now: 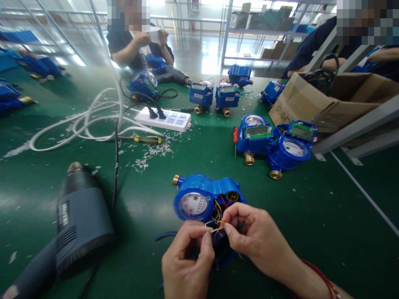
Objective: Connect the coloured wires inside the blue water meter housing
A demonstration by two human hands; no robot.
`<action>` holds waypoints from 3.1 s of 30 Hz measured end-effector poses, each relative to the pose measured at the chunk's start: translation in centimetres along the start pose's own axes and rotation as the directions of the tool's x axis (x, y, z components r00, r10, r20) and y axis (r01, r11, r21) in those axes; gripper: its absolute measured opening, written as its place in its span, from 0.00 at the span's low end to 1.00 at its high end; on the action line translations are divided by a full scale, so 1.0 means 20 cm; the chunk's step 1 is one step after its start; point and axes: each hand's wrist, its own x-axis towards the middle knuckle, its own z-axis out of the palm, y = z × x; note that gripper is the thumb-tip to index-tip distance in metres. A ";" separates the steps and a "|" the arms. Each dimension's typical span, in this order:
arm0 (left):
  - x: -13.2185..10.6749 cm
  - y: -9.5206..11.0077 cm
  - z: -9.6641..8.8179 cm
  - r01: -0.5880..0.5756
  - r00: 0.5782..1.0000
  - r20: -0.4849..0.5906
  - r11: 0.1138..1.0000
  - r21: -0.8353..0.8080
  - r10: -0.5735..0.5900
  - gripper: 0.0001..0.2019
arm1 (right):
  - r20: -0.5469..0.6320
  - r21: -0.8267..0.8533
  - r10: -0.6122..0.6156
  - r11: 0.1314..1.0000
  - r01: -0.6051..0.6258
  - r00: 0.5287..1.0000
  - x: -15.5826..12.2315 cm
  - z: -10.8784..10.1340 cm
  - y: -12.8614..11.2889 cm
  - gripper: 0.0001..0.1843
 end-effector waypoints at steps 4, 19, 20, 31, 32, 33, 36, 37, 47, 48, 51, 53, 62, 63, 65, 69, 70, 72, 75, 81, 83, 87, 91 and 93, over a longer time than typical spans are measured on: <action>0.00 0.00 0.01 0.020 1.000 -0.016 1.000 -0.015 -0.020 0.06 | -0.004 0.004 0.009 1.000 -0.009 1.000 0.00 0.00 -0.01 0.02; 0.00 -0.02 0.01 0.069 0.996 -0.047 0.996 -0.058 -0.071 0.07 | -0.011 0.025 0.015 1.000 -0.015 1.000 0.00 0.00 -0.01 0.02; 0.00 -0.02 0.01 0.082 0.995 -0.054 0.995 -0.060 -0.085 0.07 | -0.009 0.022 0.021 1.000 -0.021 1.000 0.00 0.00 -0.01 0.02; 0.01 -0.03 -0.05 0.191 0.978 -0.064 0.975 -0.110 -0.199 0.10 | 0.005 -0.038 0.004 0.999 -0.003 1.000 -0.05 -0.07 0.00 0.03; 0.01 -0.03 -0.05 0.192 0.978 -0.062 0.975 -0.111 -0.199 0.10 | 0.010 -0.037 0.010 0.999 -0.009 1.000 -0.05 -0.07 0.00 0.04; 0.01 -0.04 -0.05 0.191 0.979 -0.055 0.975 -0.111 -0.198 0.10 | 0.013 -0.033 0.017 0.999 -0.016 1.000 -0.05 -0.07 0.01 0.04; 0.00 -0.05 -0.06 0.184 0.982 -0.034 0.979 -0.093 -0.187 0.09 | 0.005 -0.022 0.034 0.999 -0.033 0.999 -0.04 -0.06 0.02 0.03; 0.00 -0.06 -0.07 0.182 0.982 -0.025 0.980 -0.080 -0.185 0.09 | -0.001 -0.015 0.035 0.999 -0.035 0.999 -0.04 -0.06 0.02 0.03; 0.00 -0.13 -0.13 -0.390 0.899 -0.041 0.841 0.376 0.435 0.11 | 0.026 0.033 0.012 0.999 -0.012 1.000 -0.05 -0.04 0.01 0.03; 0.00 -0.13 -0.13 -0.505 0.831 0.016 0.744 0.438 0.555 0.12 | 0.023 0.023 0.002 1.000 -0.002 1.000 -0.04 -0.04 0.01 0.04; 0.03 -0.13 -0.13 -0.702 0.682 0.277 0.499 0.509 0.677 0.13 | 0.024 0.003 -0.012 1.000 0.012 1.000 -0.04 -0.03 0.00 0.04; 0.06 -0.12 -0.13 -0.713 0.681 0.328 0.491 0.501 0.655 0.11 | 0.025 -0.016 -0.018 1.000 0.018 1.000 -0.04 -0.03 0.00 0.06; 0.09 -0.09 -0.14 -0.572 0.803 0.358 0.783 0.243 0.476 0.07 | -0.063 -0.335 -0.199 0.927 0.167 0.978 -0.05 0.03 0.03 0.05; 0.09 -0.10 -0.14 -0.594 0.791 0.358 0.765 0.251 0.497 0.08 | -0.063 -0.376 -0.222 0.909 0.183 0.973 -0.04 0.03 0.04 0.05; 0.09 -0.11 -0.15 -0.642 0.761 0.349 0.710 0.290 0.546 0.09 | -0.038 -0.434 -0.271 0.872 0.228 0.962 -0.03 0.04 0.04 0.07; 0.08 -0.13 -0.15 -0.726 0.684 0.319 0.569 0.388 0.656 0.12 | 0.014 -0.445 -0.301 0.852 0.276 0.953 -0.02 0.04 0.03 0.05; 0.08 -0.14 -0.15 -0.737 0.666 0.314 0.531 0.418 0.677 0.12 | 0.020 -0.437 -0.298 0.856 0.276 0.954 -0.02 0.04 0.03 0.05; 0.08 -0.16 -0.14 -0.752 0.629 0.316 0.451 0.481 0.710 0.12 | 0.016 -0.428 -0.292 0.862 0.270 0.956 -0.02 0.04 0.02 0.06; 0.07 -0.18 -0.13 -0.762 0.557 0.331 0.310 0.568 0.761 0.13 | -0.009 -0.439 -0.282 0.863 0.250 0.959 -0.01 0.05 0.02 0.06; 0.06 -0.16 -0.08 -0.731 0.606 0.219 0.427 0.532 0.765 0.08 | -0.019 -0.467 -0.280 0.852 0.239 0.960 0.00 0.06 0.02 0.06; 0.07 -0.14 -0.07 -0.699 0.666 0.185 0.519 0.491 0.722 0.06 | -0.019 -0.470 -0.281 0.849 0.239 0.960 0.00 0.06 0.02 0.05; 0.07 -0.12 -0.06 -0.559 0.824 0.173 0.719 0.414 0.540 0.04 | -0.013 -0.487 -0.265 0.844 0.225 0.964 0.00 0.06 0.01 0.05; 0.08 -0.11 -0.08 -0.387 0.921 0.072 0.875 0.290 0.383 0.03 | -0.026 -0.498 -0.271 0.838 0.223 0.962 0.00 0.06 0.01 0.06; 0.09 -0.11 -0.11 -0.323 0.945 0.027 0.914 0.247 0.326 0.03 | -0.032 -0.488 -0.277 0.843 0.227 0.960 0.00 0.05 0.01 0.06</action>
